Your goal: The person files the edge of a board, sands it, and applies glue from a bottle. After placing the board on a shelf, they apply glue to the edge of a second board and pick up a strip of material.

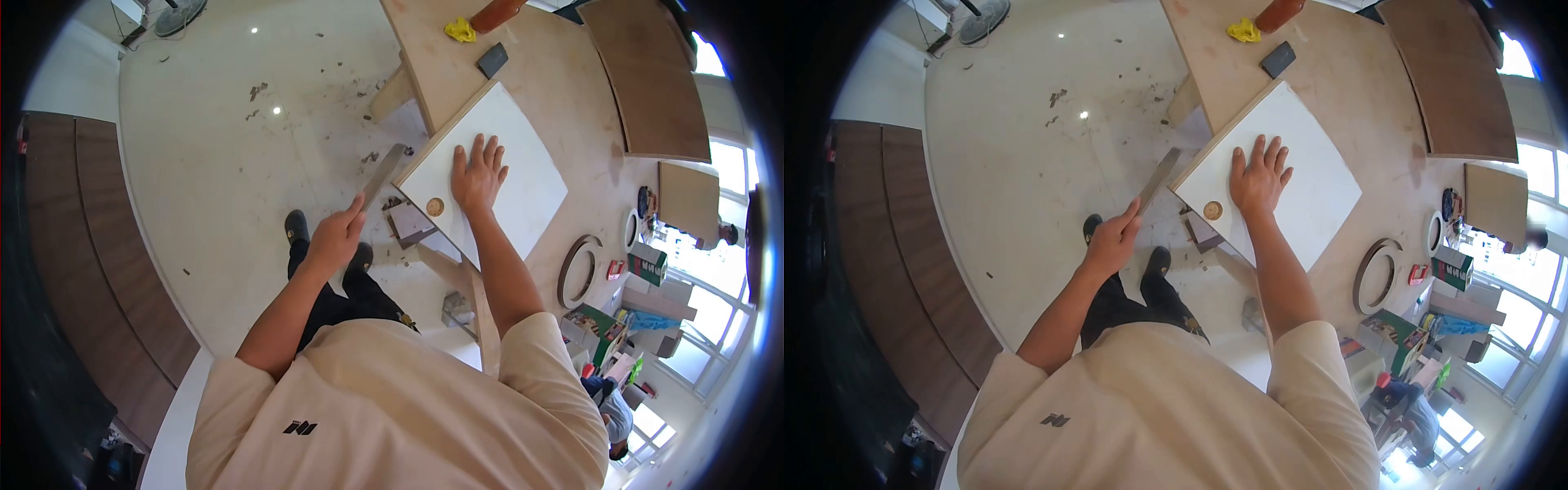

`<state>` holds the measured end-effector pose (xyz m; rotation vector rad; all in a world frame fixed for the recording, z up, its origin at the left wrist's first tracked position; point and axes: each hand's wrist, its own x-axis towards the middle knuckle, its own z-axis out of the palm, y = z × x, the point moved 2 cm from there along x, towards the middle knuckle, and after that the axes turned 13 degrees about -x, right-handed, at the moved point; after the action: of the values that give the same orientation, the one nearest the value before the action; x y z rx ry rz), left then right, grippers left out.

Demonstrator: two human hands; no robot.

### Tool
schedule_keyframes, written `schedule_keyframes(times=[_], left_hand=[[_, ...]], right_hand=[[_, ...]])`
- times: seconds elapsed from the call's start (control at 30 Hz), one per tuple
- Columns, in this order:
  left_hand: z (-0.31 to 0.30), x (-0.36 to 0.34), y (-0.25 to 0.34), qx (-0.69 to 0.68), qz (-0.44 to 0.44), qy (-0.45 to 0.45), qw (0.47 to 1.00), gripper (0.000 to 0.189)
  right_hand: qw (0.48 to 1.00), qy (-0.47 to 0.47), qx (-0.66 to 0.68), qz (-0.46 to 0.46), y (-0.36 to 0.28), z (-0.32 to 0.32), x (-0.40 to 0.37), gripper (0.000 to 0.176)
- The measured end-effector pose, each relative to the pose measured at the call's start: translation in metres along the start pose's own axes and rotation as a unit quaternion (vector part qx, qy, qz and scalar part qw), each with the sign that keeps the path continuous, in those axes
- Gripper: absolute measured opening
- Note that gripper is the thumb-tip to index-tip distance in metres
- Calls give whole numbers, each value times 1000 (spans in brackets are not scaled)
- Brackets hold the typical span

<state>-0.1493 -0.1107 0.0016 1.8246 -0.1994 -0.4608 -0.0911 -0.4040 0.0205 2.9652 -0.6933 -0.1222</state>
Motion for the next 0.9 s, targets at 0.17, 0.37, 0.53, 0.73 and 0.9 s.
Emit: schedule_keyframes(times=[0.17,0.37,0.53,0.73,0.9], left_hand=[[20,-7,-7,-5,53,8,999,45],[23,45,10,10,48,1,999,45],[4,-17,-11,15,17,-8,1000,44],[20,44,5,29,37,-17,999,44],[1,4,-2,32,16,-21,999,43]], right_hand=[[1000,13,9,-7,0,2,0,69],[1000,5,7,-8,0,-3,-1,69],[1000,7,4,-11,-1,1,0,70],[1000,3,8,-5,-1,-3,-4,70],[1000,15,5,-10,0,0,-2,70]])
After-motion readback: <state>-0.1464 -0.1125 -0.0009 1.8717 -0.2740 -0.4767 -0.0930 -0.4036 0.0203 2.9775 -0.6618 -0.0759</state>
